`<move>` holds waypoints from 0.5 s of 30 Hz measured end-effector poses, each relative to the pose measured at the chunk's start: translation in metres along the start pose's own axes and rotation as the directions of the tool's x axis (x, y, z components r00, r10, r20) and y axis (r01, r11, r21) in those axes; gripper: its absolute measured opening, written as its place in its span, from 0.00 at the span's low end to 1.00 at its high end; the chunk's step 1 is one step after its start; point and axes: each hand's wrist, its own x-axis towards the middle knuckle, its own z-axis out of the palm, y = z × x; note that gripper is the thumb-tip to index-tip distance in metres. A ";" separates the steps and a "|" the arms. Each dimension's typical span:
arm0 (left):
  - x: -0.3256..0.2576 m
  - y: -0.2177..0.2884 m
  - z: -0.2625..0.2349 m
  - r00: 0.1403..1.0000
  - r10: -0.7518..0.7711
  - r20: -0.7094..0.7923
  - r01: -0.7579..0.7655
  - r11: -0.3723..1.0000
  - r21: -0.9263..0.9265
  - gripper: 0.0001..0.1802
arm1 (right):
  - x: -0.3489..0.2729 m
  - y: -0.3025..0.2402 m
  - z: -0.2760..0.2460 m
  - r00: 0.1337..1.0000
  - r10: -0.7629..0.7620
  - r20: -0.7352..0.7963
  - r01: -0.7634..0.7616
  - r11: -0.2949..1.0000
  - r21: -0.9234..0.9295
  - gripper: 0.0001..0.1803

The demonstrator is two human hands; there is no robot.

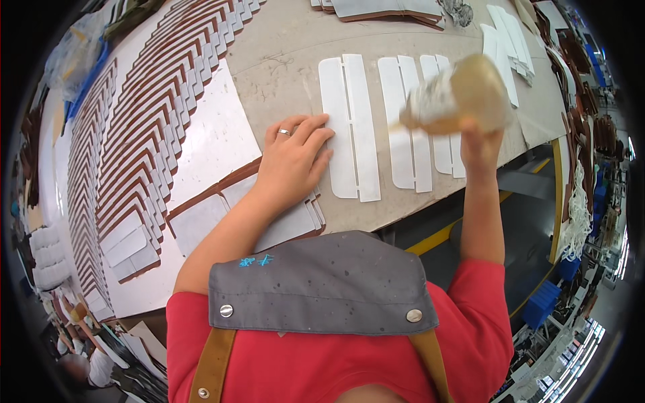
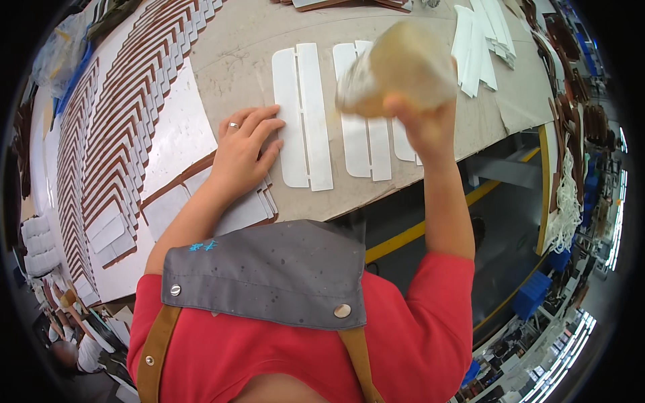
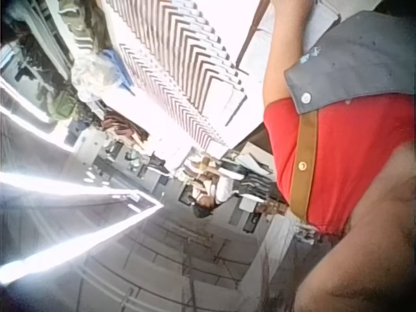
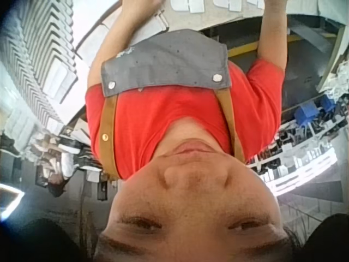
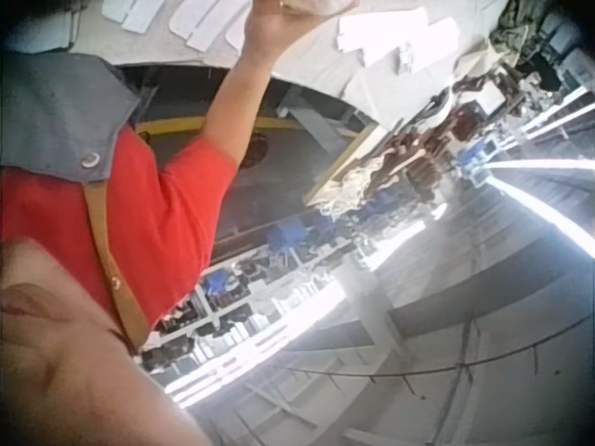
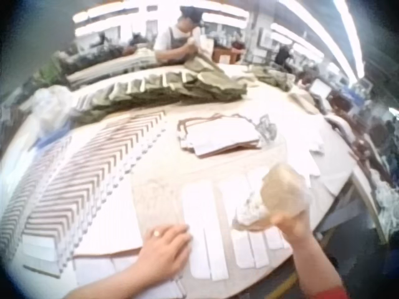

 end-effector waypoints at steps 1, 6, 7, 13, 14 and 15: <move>0.000 0.000 0.000 1.000 0.002 0.002 -0.002 1.000 -0.005 0.14 | 0.011 0.005 0.000 0.999 -0.006 -0.045 0.006 1.000 -0.003 0.38; 0.002 0.000 -0.001 1.000 0.008 0.002 -0.008 1.000 -0.017 0.14 | 0.056 0.037 0.021 0.995 -0.007 -0.104 0.001 0.999 -0.052 0.30; 0.002 0.000 -0.001 1.000 0.009 0.001 -0.009 1.000 -0.017 0.14 | 0.060 0.043 0.025 0.995 -0.016 -0.097 0.009 0.997 -0.073 0.31; 0.001 -0.001 0.000 1.000 0.008 -0.001 -0.008 1.000 -0.005 0.14 | 0.071 0.059 0.037 0.998 -0.004 -0.062 -0.003 0.994 -0.108 0.31; 0.001 -0.001 0.000 1.000 0.006 0.000 -0.006 1.000 -0.002 0.14 | 0.072 0.060 0.037 0.997 -0.012 -0.070 0.003 0.992 -0.126 0.31; 0.001 -0.001 0.000 1.000 0.005 0.001 -0.005 1.000 0.000 0.14 | 0.072 0.060 0.035 0.997 -0.019 -0.079 0.007 0.989 -0.145 0.32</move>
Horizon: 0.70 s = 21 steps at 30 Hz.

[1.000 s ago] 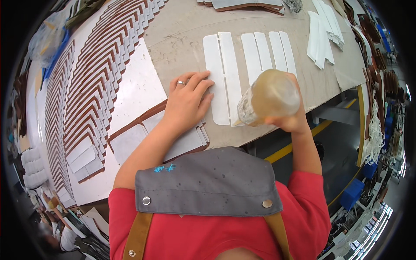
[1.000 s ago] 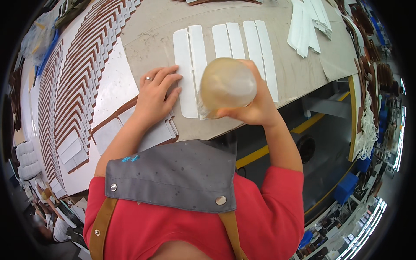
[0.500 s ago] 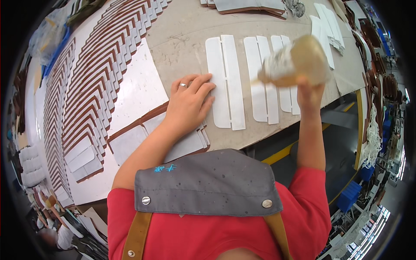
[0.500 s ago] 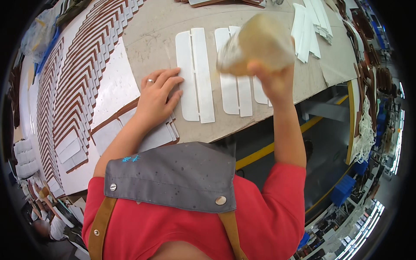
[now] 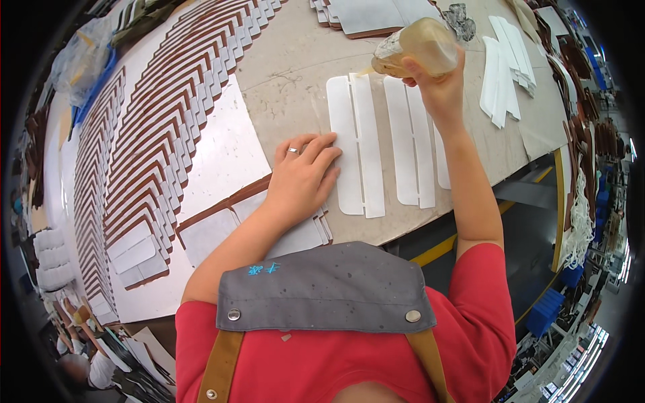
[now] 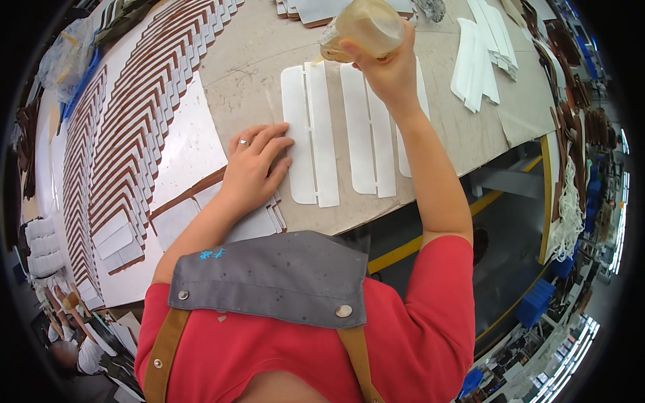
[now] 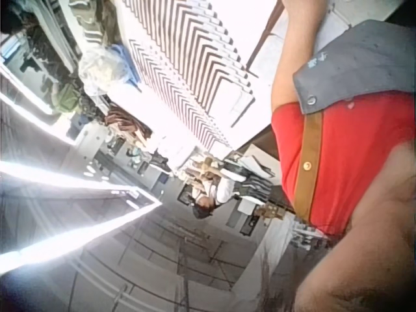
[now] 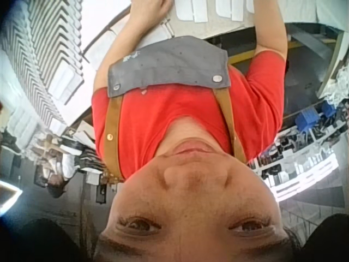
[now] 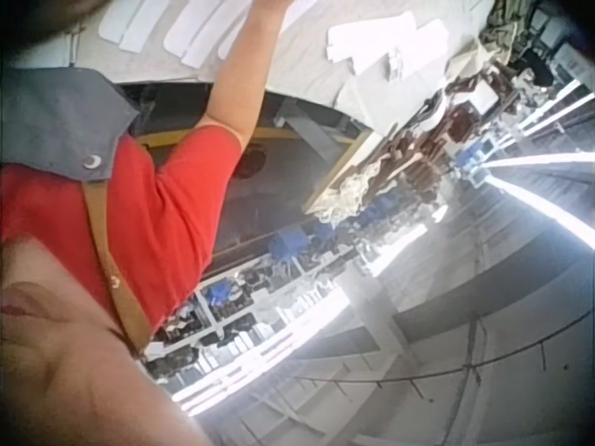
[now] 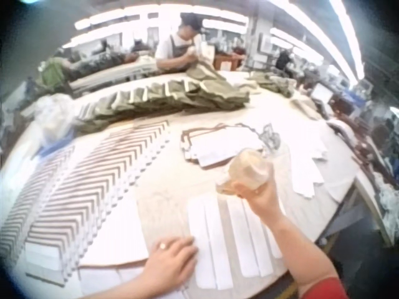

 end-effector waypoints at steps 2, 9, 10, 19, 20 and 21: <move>0.000 0.000 0.000 1.000 0.002 -0.003 -0.002 1.000 -0.004 0.14 | 0.001 0.000 -0.006 1.000 0.001 -0.022 -0.001 1.000 -0.026 0.31; 0.001 0.001 0.000 1.000 0.003 -0.009 -0.003 1.000 -0.010 0.14 | 0.002 0.002 -0.018 0.994 0.072 -0.085 -0.070 0.997 0.028 0.28; 0.001 0.001 -0.001 1.000 0.004 -0.009 -0.004 1.000 -0.007 0.14 | 0.001 0.003 -0.019 0.993 0.072 -0.090 -0.069 0.997 0.035 0.28; 0.001 0.004 -0.001 1.000 -0.007 -0.011 0.007 1.000 0.011 0.14 | -0.037 -0.013 -0.036 0.952 0.306 -0.025 -0.301 0.946 0.120 0.25; 0.001 0.005 -0.002 1.000 -0.010 -0.009 0.010 1.000 0.013 0.14 | -0.043 -0.015 -0.037 0.947 0.320 -0.025 -0.314 0.941 0.123 0.25; 0.001 0.005 -0.002 1.000 -0.012 -0.008 0.012 1.000 0.014 0.14 | -0.050 -0.018 -0.038 0.943 0.332 -0.026 -0.326 0.937 0.125 0.24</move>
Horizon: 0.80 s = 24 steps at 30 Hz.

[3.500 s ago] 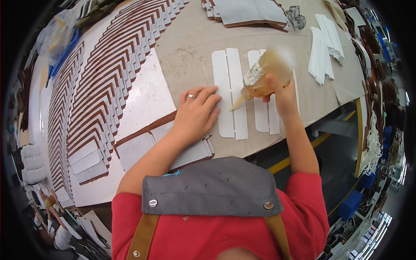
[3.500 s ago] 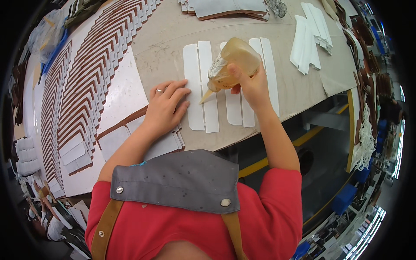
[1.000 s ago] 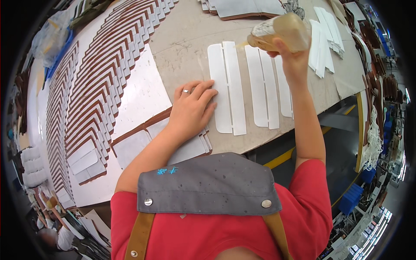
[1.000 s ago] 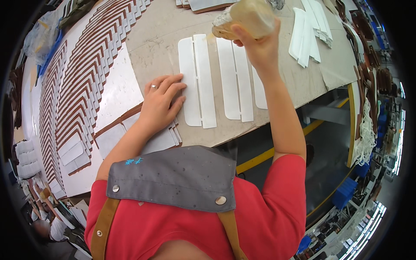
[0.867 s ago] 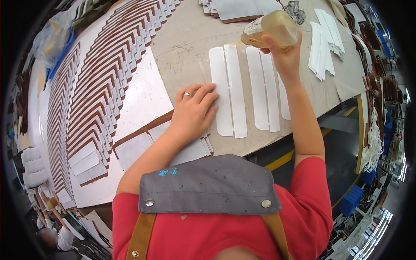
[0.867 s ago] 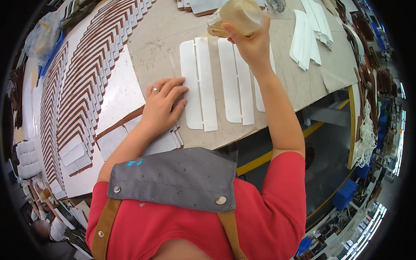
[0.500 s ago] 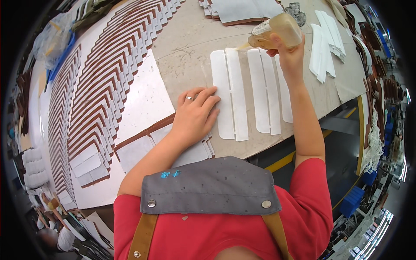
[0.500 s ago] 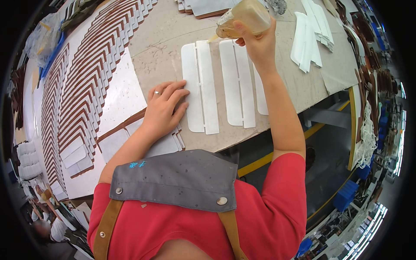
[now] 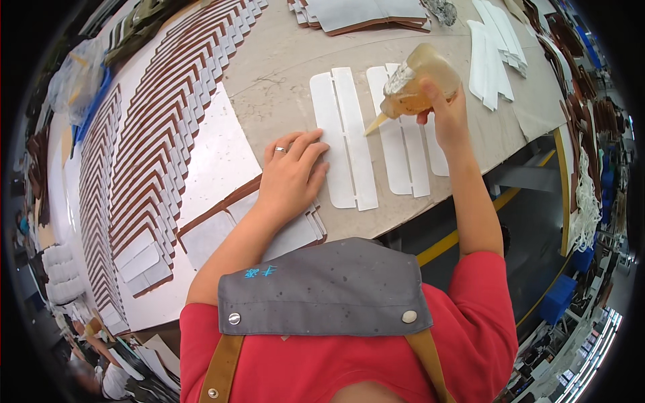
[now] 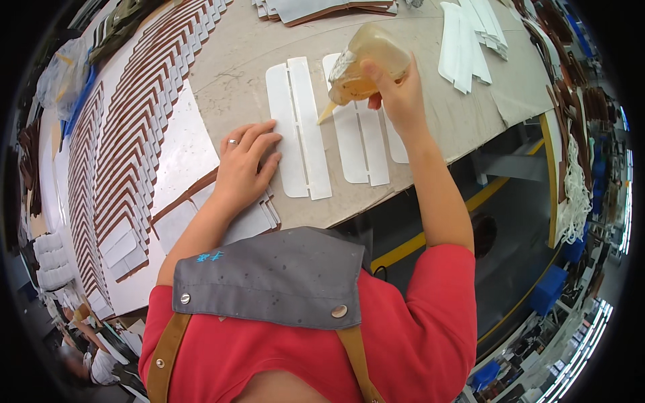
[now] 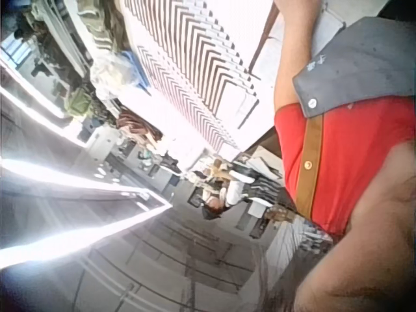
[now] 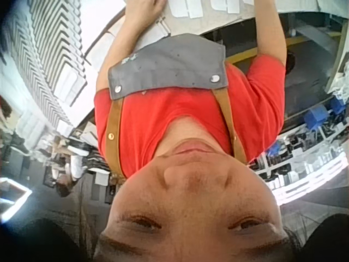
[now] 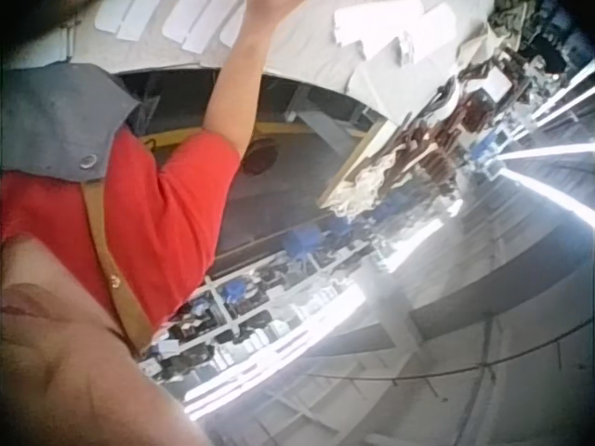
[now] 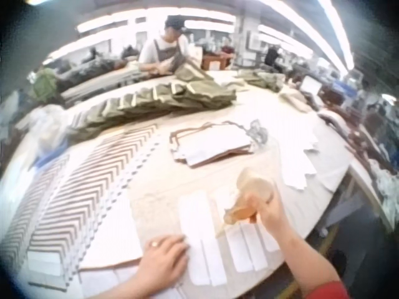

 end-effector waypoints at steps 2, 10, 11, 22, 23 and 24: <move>0.000 0.001 0.000 1.000 0.003 -0.001 -0.003 1.000 0.007 0.14 | -0.014 -0.002 -0.003 1.000 0.026 0.005 -0.026 1.000 0.003 0.24; 0.000 0.003 0.001 1.000 0.005 0.002 -0.005 1.000 0.020 0.14 | -0.065 -0.007 -0.014 0.985 0.141 0.098 -0.141 0.990 -0.007 0.25; 0.000 0.003 0.001 1.000 0.007 0.000 -0.007 1.000 0.022 0.14 | -0.071 -0.006 -0.015 0.983 0.154 0.105 -0.155 0.988 0.010 0.26; 0.004 0.010 -0.006 0.998 -0.003 0.057 -0.005 0.992 0.130 0.13 | 0.022 -0.005 -0.052 0.990 -0.068 -0.124 0.091 0.977 0.194 0.30; 0.006 0.010 -0.009 0.996 -0.023 0.084 0.014 0.994 0.109 0.13 | 0.033 -0.005 -0.053 0.984 -0.090 -0.156 0.114 0.982 0.152 0.29; 0.007 0.011 -0.012 0.993 -0.048 0.110 0.038 0.995 0.091 0.13 | 0.042 -0.004 -0.052 0.985 -0.098 -0.139 0.114 0.987 0.112 0.28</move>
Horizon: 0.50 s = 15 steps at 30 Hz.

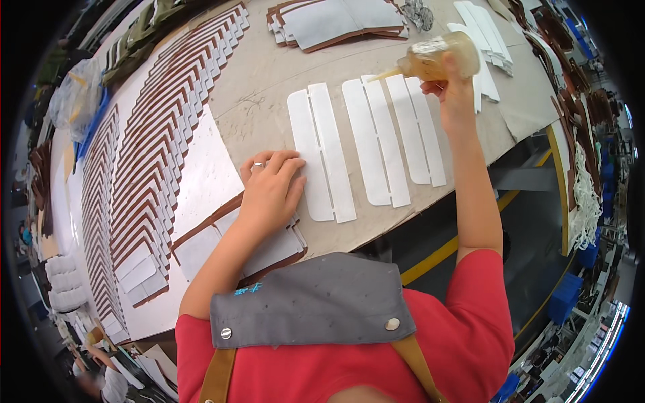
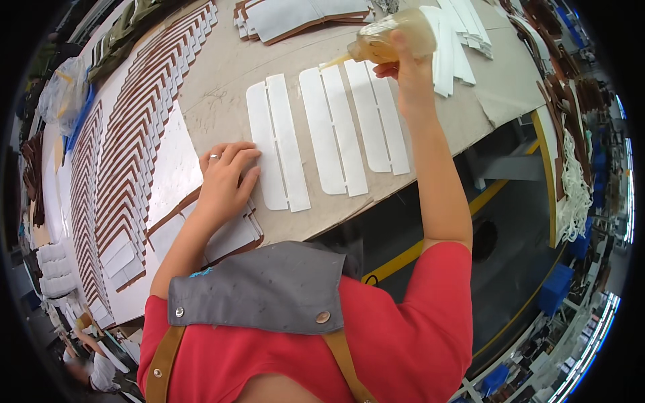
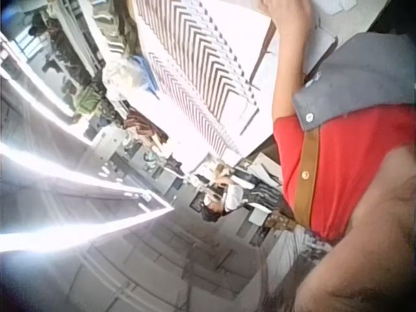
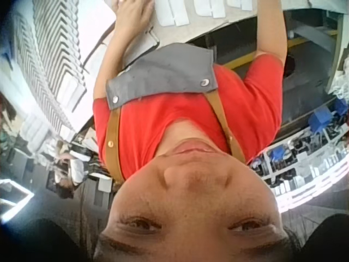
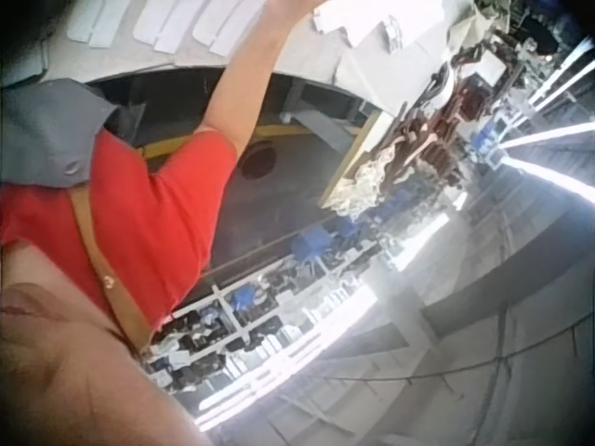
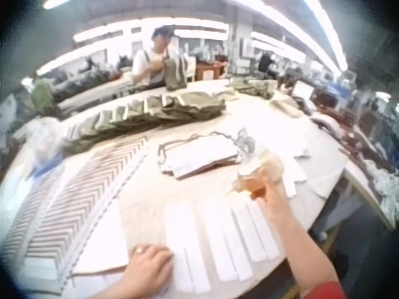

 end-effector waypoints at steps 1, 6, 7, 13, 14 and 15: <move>0.002 0.003 -0.002 1.000 -0.008 -0.016 0.008 1.000 -0.009 0.14 | 0.008 0.002 0.002 1.000 -0.006 0.017 0.007 0.999 -0.040 0.28; 0.016 0.033 0.007 0.993 0.117 0.010 -0.115 0.989 -0.093 0.15 | 0.030 0.015 0.019 0.992 -0.046 0.116 0.057 0.994 -0.093 0.24; 0.018 0.039 0.010 0.988 0.155 0.022 -0.152 0.983 -0.098 0.15 | 0.033 0.019 0.020 0.994 -0.055 0.095 0.065 0.993 -0.100 0.25; 0.023 0.051 0.027 0.966 0.244 0.086 -0.242 0.970 -0.035 0.17 | 0.035 0.024 0.020 0.997 -0.042 0.059 0.049 0.990 -0.131 0.27; 0.023 0.051 0.028 0.966 0.244 0.088 -0.243 0.970 -0.022 0.17 | 0.033 0.024 0.019 0.998 -0.038 0.049 0.044 0.991 -0.126 0.27; 0.023 0.051 0.028 0.966 0.244 0.090 -0.244 0.970 -0.009 0.17 | 0.030 0.024 0.018 0.999 -0.034 0.039 0.039 0.992 -0.121 0.27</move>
